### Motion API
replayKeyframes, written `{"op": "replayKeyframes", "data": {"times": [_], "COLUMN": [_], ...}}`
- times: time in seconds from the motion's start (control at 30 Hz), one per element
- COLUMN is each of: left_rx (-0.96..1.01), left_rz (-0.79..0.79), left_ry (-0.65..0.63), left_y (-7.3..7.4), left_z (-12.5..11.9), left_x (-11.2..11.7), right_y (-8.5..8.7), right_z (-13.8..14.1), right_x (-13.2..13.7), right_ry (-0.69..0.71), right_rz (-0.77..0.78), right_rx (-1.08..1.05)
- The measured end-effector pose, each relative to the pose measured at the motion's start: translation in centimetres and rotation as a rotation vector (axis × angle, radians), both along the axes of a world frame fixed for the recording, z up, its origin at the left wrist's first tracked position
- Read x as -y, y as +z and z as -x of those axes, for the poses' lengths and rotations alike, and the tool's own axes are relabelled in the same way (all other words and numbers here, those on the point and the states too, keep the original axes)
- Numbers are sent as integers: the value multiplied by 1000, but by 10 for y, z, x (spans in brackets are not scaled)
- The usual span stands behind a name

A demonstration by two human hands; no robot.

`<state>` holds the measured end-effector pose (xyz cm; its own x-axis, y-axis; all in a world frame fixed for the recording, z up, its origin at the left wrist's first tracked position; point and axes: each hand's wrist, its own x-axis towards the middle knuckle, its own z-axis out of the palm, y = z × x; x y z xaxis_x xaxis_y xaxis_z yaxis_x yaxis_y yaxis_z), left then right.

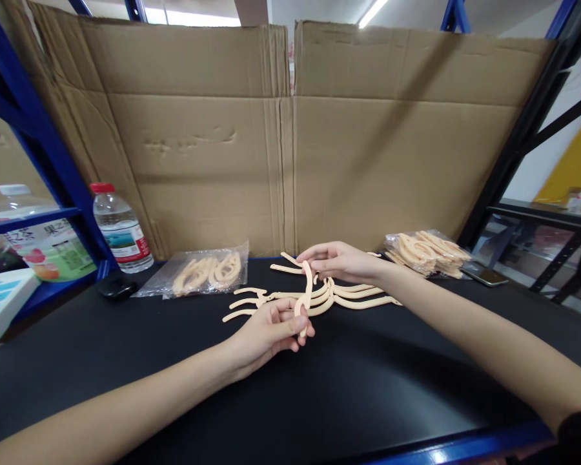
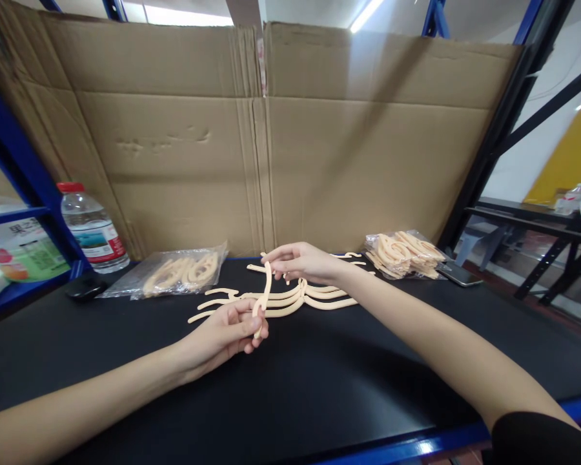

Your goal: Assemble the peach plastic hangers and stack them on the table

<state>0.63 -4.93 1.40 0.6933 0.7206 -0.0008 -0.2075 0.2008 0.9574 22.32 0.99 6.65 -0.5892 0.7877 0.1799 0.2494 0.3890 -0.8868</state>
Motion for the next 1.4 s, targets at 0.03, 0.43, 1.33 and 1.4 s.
{"op": "replayKeyframes", "data": {"times": [0.03, 0.43, 1.33, 1.4], "left_rx": [-1, 61, 89, 106], "left_rz": [-5, 27, -12, -6], "left_ry": [26, 195, 318, 260], "left_y": [0, 8, -12, -12], "left_z": [0, 5, 35, 35], "left_x": [-1, -6, -4, -2], "right_y": [-3, -61, -45, -47], "right_z": [-7, -57, -53, -53], "right_x": [-5, -44, 82, 83], "right_ry": [-113, -468, -394, -385], "right_rz": [-135, -449, -555, -559], "right_rx": [126, 583, 430, 424]}}
